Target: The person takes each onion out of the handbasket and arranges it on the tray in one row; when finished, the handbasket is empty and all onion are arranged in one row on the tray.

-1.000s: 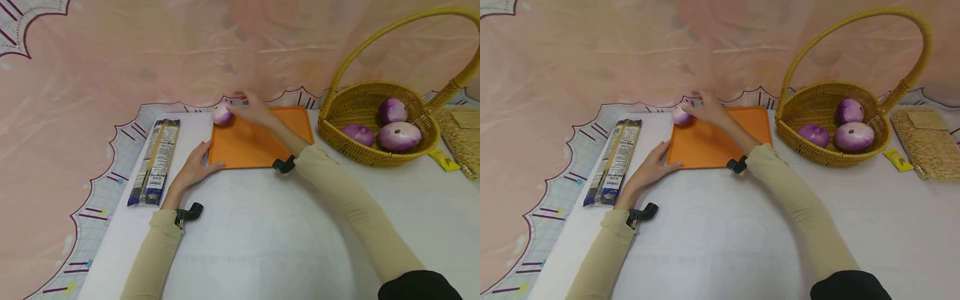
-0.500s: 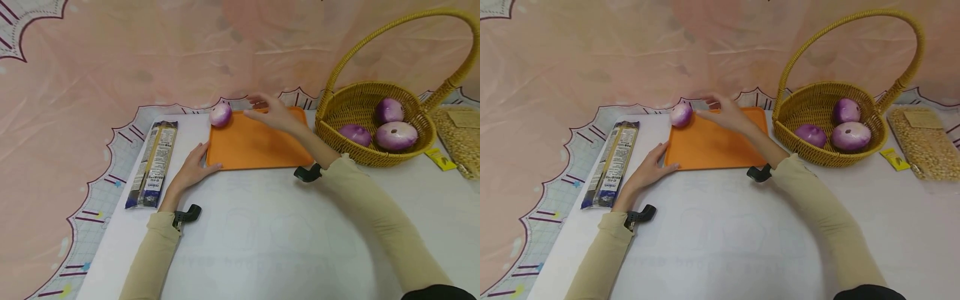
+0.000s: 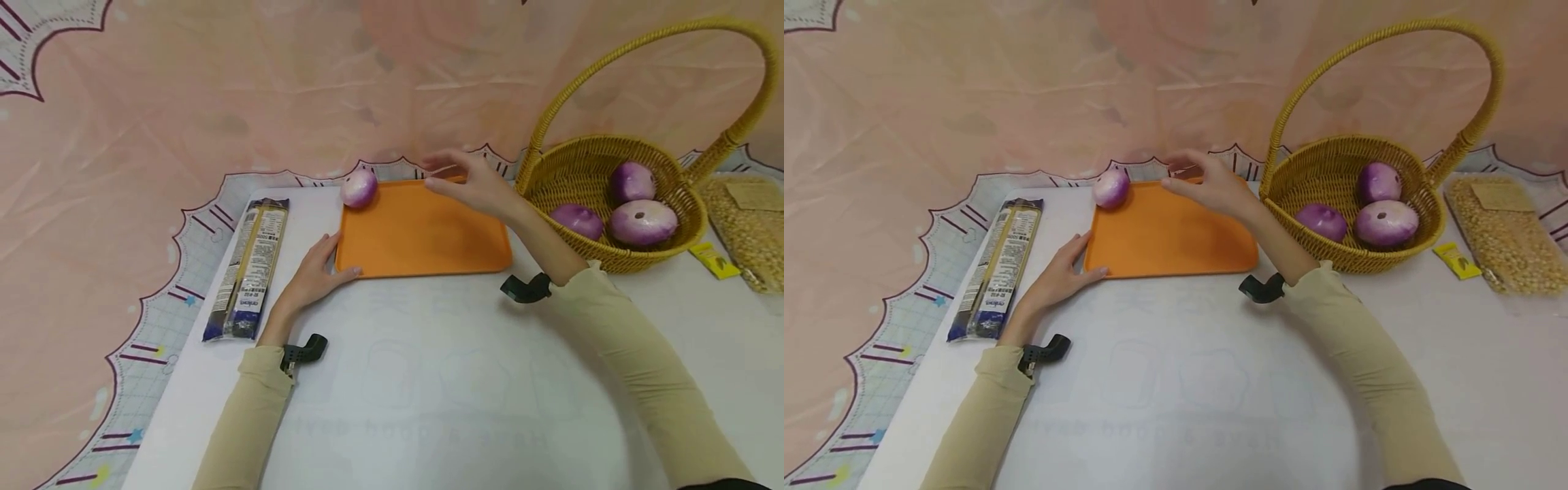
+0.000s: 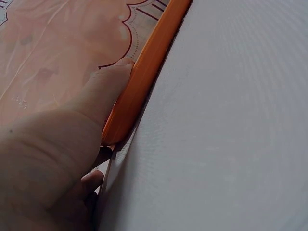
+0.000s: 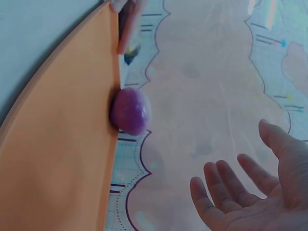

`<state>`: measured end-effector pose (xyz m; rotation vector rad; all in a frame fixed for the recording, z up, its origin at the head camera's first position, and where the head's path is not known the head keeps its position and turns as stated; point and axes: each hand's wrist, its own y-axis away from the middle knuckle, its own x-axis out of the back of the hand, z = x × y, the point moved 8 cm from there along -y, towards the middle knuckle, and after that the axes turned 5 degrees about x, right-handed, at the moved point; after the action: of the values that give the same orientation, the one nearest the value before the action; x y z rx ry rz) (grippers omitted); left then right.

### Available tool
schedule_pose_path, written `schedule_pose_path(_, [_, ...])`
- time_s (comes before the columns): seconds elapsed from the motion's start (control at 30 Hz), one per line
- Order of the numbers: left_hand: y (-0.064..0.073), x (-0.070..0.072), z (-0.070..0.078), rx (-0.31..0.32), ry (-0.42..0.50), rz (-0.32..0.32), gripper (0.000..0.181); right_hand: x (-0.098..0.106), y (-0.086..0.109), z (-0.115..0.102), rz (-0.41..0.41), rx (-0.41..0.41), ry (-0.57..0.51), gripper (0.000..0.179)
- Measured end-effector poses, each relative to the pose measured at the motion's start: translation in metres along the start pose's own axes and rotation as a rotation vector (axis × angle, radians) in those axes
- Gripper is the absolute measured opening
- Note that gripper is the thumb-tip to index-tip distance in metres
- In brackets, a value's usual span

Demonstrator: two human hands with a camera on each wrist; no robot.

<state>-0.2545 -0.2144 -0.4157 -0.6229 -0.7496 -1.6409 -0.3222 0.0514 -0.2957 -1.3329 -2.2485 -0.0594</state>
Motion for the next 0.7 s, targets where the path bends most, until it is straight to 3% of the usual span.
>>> schedule_pose_path(0.37, [0.0,-0.001,0.0,-0.004,-0.012,0.002,0.089,0.025,0.011,-0.002,0.002,-0.01,-0.009,0.042])
schedule_pose_path(0.57, [0.0,-0.001,0.0,-0.002,-0.013,-0.001,0.09,0.043,0.021,0.004,-0.079,-0.127,-0.016,0.048])
schedule_pose_path(0.7, [0.0,-0.001,-0.001,0.005,-0.012,0.0,0.089,0.055,0.028,0.003,-0.158,-0.132,0.051,0.048])
